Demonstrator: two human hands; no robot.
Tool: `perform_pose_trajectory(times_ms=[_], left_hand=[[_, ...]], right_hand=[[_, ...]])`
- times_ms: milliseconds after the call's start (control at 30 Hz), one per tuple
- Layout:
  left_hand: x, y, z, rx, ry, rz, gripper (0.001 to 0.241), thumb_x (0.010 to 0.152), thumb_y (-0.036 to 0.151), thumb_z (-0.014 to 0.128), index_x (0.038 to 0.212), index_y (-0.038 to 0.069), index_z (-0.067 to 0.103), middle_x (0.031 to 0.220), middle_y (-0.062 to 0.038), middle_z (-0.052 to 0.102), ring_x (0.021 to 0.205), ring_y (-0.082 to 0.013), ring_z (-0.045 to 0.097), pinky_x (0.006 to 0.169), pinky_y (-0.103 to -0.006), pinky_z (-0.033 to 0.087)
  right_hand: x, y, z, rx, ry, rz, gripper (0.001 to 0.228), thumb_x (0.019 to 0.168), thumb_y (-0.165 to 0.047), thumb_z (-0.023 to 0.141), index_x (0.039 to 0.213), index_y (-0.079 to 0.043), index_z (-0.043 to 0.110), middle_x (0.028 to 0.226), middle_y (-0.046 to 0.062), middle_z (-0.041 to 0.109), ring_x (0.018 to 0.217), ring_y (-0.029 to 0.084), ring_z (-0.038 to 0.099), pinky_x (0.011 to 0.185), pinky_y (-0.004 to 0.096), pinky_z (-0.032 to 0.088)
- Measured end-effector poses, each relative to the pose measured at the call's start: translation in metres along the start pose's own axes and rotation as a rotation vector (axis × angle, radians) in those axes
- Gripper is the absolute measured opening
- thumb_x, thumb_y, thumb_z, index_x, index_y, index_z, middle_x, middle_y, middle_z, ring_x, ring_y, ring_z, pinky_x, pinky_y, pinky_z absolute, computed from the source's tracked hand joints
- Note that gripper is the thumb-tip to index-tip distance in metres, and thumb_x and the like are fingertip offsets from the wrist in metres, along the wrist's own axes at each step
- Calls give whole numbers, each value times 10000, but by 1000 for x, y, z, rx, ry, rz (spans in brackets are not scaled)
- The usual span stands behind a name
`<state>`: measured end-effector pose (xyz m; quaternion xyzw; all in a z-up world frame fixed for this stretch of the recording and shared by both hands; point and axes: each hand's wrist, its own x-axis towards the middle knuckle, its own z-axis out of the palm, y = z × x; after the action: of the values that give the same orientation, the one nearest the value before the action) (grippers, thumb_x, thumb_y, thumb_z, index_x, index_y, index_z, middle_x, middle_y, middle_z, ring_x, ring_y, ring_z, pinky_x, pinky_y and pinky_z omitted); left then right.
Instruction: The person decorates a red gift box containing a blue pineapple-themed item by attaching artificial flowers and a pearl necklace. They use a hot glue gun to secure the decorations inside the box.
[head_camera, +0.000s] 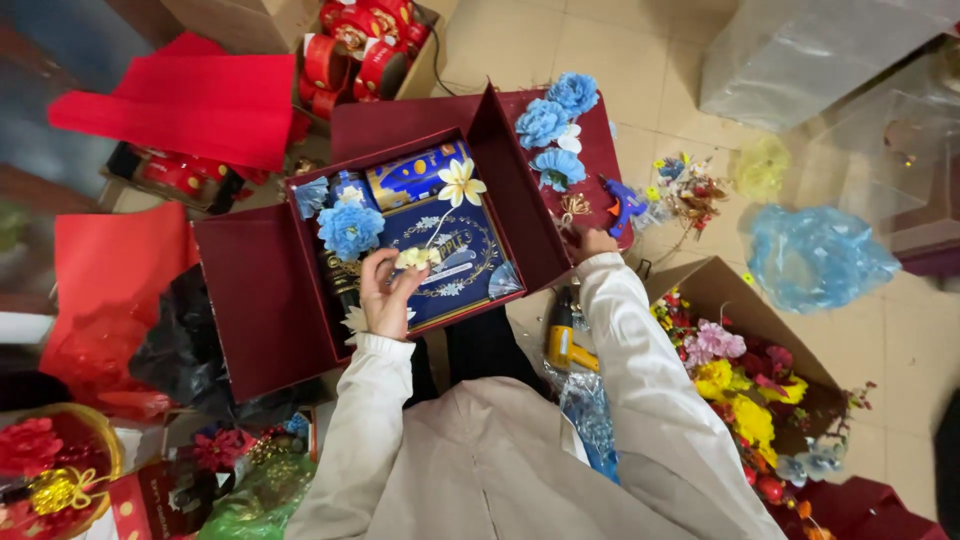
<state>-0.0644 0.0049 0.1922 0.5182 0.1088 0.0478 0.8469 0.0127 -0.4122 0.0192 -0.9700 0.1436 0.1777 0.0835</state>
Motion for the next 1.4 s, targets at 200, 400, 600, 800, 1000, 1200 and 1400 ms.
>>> perform_pose_trajectory(times_ms=[200,400,600,800,1000,1200,1400], left_hand=[[44,-44,-14,306,-85,113,400,808,41,899,1159,66,708,1143,-152,648,1021,-286,703,871,-374,622],[97,-76,-11,780,-34,408,216,770,135,916,933,166,777,906,-53,748,869,-271,765,730,-328,634],[175,-148,-11,932,159,707,209,717,178,929,769,216,731,778,40,706,766,-228,742,671,-356,616],[175,-169,3,1091,175,535,102,856,286,824,894,204,777,968,59,733,886,-260,737,758,-430,626],[172,-193,-14,1245,-97,702,250,930,180,695,1153,75,736,1139,-38,552,1118,-295,599,937,-385,559],[153,-156,-18,1390,-194,541,392,889,259,719,1245,94,721,1136,-88,587,1063,-344,631,894,-445,584],[139,-137,-51,1460,-396,511,466,936,238,652,1379,95,621,1259,-108,578,1135,-335,614,963,-425,549]], right_hand=[[5,-3,17,343,310,-52,345,981,-553,582,1304,-455,654,1272,-23,669,1142,294,678,996,469,570],[-127,-35,-68,875,865,-291,203,1047,-236,685,1205,-160,785,997,93,742,928,270,718,789,372,598],[-202,-54,-83,939,944,-412,163,1055,-146,643,1080,-95,795,907,127,751,800,267,709,789,400,580],[-259,-104,-80,906,866,-526,102,942,-115,718,915,-128,815,880,72,795,765,273,747,742,366,571],[-264,-158,-89,908,752,-725,78,923,-121,742,935,-96,815,777,83,766,640,302,719,615,368,571],[-250,-176,-96,896,678,-756,96,936,-170,739,954,-149,831,765,36,768,646,256,734,608,346,582],[-249,-177,-107,988,657,-735,120,964,-132,708,947,-99,822,713,67,746,609,260,713,594,352,562]])
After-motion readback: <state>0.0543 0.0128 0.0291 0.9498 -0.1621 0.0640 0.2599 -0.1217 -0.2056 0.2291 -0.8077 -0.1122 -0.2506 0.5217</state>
